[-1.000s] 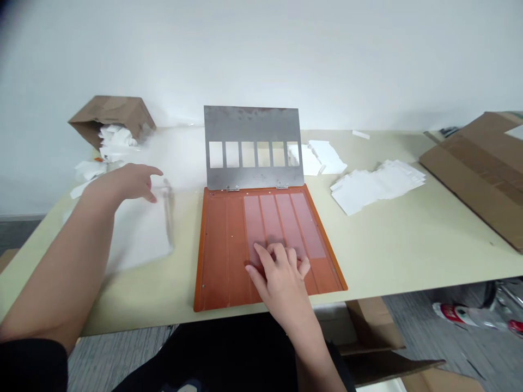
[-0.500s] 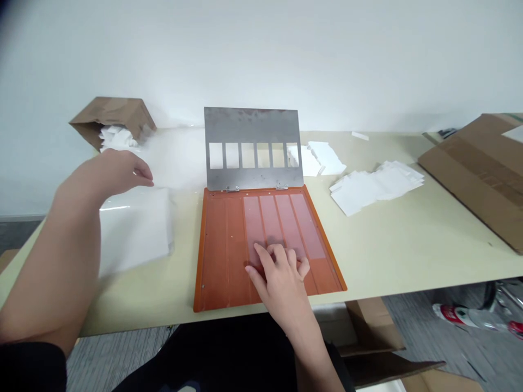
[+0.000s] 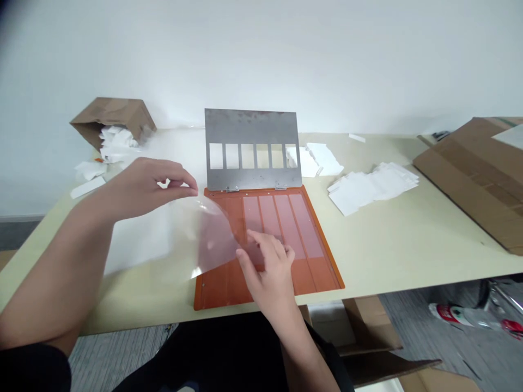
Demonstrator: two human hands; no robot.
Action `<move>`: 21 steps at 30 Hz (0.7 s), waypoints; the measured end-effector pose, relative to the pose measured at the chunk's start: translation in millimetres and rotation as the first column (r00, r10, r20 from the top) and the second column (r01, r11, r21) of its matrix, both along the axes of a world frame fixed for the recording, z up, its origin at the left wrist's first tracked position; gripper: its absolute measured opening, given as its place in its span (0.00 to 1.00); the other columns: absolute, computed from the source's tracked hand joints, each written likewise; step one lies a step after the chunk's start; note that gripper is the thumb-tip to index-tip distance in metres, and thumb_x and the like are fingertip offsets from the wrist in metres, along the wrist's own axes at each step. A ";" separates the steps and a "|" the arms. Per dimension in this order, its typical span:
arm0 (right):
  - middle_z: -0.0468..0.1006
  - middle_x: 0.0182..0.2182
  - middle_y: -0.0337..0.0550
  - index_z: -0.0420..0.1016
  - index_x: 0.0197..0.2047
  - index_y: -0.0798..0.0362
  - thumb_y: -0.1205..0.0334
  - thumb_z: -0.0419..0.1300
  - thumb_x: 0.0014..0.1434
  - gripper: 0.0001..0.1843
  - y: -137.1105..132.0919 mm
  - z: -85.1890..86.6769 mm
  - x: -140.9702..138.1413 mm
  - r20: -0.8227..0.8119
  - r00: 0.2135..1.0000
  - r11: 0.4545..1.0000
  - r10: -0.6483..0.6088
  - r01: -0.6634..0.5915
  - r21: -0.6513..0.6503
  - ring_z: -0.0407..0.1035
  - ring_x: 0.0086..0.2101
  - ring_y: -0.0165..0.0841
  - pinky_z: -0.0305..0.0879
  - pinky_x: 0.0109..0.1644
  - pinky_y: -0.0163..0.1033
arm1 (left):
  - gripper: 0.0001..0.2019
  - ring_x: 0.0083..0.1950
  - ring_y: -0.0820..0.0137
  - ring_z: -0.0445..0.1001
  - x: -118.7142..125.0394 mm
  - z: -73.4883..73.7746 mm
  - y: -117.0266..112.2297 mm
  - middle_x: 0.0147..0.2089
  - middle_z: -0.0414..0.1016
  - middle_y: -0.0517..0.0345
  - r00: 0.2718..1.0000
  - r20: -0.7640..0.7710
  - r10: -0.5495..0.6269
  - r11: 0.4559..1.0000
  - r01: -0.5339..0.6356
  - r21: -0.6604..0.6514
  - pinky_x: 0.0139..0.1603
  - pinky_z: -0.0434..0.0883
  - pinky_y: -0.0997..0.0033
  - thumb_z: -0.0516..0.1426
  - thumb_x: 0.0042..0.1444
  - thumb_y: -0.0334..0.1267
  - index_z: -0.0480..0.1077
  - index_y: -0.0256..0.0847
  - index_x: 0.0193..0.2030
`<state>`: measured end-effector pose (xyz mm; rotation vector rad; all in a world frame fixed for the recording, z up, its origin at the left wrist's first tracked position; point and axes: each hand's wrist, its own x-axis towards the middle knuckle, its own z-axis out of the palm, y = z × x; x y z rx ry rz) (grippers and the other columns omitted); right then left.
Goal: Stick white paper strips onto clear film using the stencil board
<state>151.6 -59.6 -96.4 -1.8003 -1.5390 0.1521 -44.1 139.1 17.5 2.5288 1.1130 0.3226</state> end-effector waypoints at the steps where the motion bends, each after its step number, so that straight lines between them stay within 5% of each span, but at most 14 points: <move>1: 0.82 0.42 0.43 0.72 0.52 0.48 0.54 0.57 0.66 0.13 2.6 0.3 -1.7 -0.027 1.000 0.999 -0.014 0.015 0.050 0.75 0.41 0.37 0.60 0.49 0.47 | 0.14 0.34 0.69 0.72 2.8 -0.7 -2.5 0.34 0.76 0.61 0.998 0.027 -0.050 0.999 0.050 -0.005 0.36 0.66 0.70 0.54 0.58 0.51 0.78 0.48 0.36; 4: 0.82 0.33 0.38 0.76 0.40 0.49 0.60 0.60 0.63 0.04 7.3 1.5 -5.6 -0.069 0.997 0.987 0.037 -0.025 0.161 0.75 0.33 0.32 0.65 0.44 0.43 | 0.13 0.34 0.71 0.71 9.9 -4.1 -8.1 0.33 0.75 0.61 0.981 0.123 -0.152 0.988 0.150 0.021 0.35 0.64 0.72 0.55 0.60 0.50 0.78 0.48 0.36; 9: 0.79 0.29 0.38 0.76 0.42 0.50 0.71 0.59 0.61 0.09 8.6 2.1 -10.3 -0.047 0.999 0.932 -0.018 0.033 0.360 0.70 0.26 0.27 0.70 0.34 0.37 | 0.14 0.35 0.70 0.72 19.7 -10.5 -22.7 0.37 0.74 0.59 0.976 0.193 -0.101 0.994 0.092 0.056 0.37 0.66 0.71 0.56 0.61 0.52 0.73 0.48 0.46; 11: 0.79 0.30 0.39 0.77 0.45 0.49 0.75 0.59 0.59 0.14 9.7 0.8 -11.5 0.014 0.998 0.896 -0.063 0.051 0.442 0.70 0.26 0.27 0.71 0.33 0.36 | 0.18 0.32 0.71 0.71 23.3 -11.8 -32.2 0.38 0.74 0.58 0.979 0.206 -0.001 1.000 0.005 -0.020 0.33 0.66 0.71 0.56 0.60 0.55 0.69 0.45 0.50; 14: 0.78 0.29 0.39 0.76 0.49 0.47 0.78 0.60 0.58 0.20 12.2 -1.5 -13.6 0.093 0.990 0.857 -0.108 0.045 0.513 0.70 0.26 0.28 0.71 0.31 0.35 | 0.21 0.26 0.73 0.67 29.2 -13.6 -46.1 0.30 0.72 0.60 0.991 0.126 0.050 0.967 -0.017 -0.255 0.26 0.61 0.72 0.54 0.60 0.60 0.68 0.42 0.40; 16: 0.78 0.29 0.38 0.76 0.50 0.45 0.77 0.60 0.58 0.21 14.1 -2.0 -15.6 0.110 0.988 0.841 -0.110 0.033 0.539 0.71 0.26 0.28 0.71 0.31 0.35 | 0.23 0.25 0.73 0.68 34.2 -16.6 -52.9 0.27 0.71 0.60 0.993 0.078 -0.085 0.867 0.112 -0.485 0.25 0.61 0.72 0.53 0.61 0.61 0.68 0.41 0.32; 18: 0.78 0.29 0.38 0.77 0.48 0.44 0.75 0.60 0.59 0.18 15.6 -0.7 -18.0 0.087 0.993 0.832 -0.084 0.021 0.555 0.72 0.26 0.28 0.72 0.31 0.35 | 0.23 0.28 0.72 0.71 39.8 -21.5 -57.1 0.28 0.74 0.58 0.972 0.123 -0.199 0.682 0.227 -0.695 0.28 0.66 0.72 0.54 0.60 0.59 0.70 0.40 0.31; 21: 0.79 0.29 0.38 0.79 0.42 0.45 0.73 0.62 0.60 0.13 16.6 3.0 -21.0 0.023 0.999 0.835 -0.041 0.021 0.550 0.74 0.27 0.28 0.73 0.31 0.35 | 0.19 0.32 0.72 0.75 47.2 -29.9 -59.7 0.34 0.77 0.57 0.963 0.211 -0.169 0.474 0.268 -0.839 0.35 0.72 0.72 0.57 0.59 0.56 0.72 0.39 0.34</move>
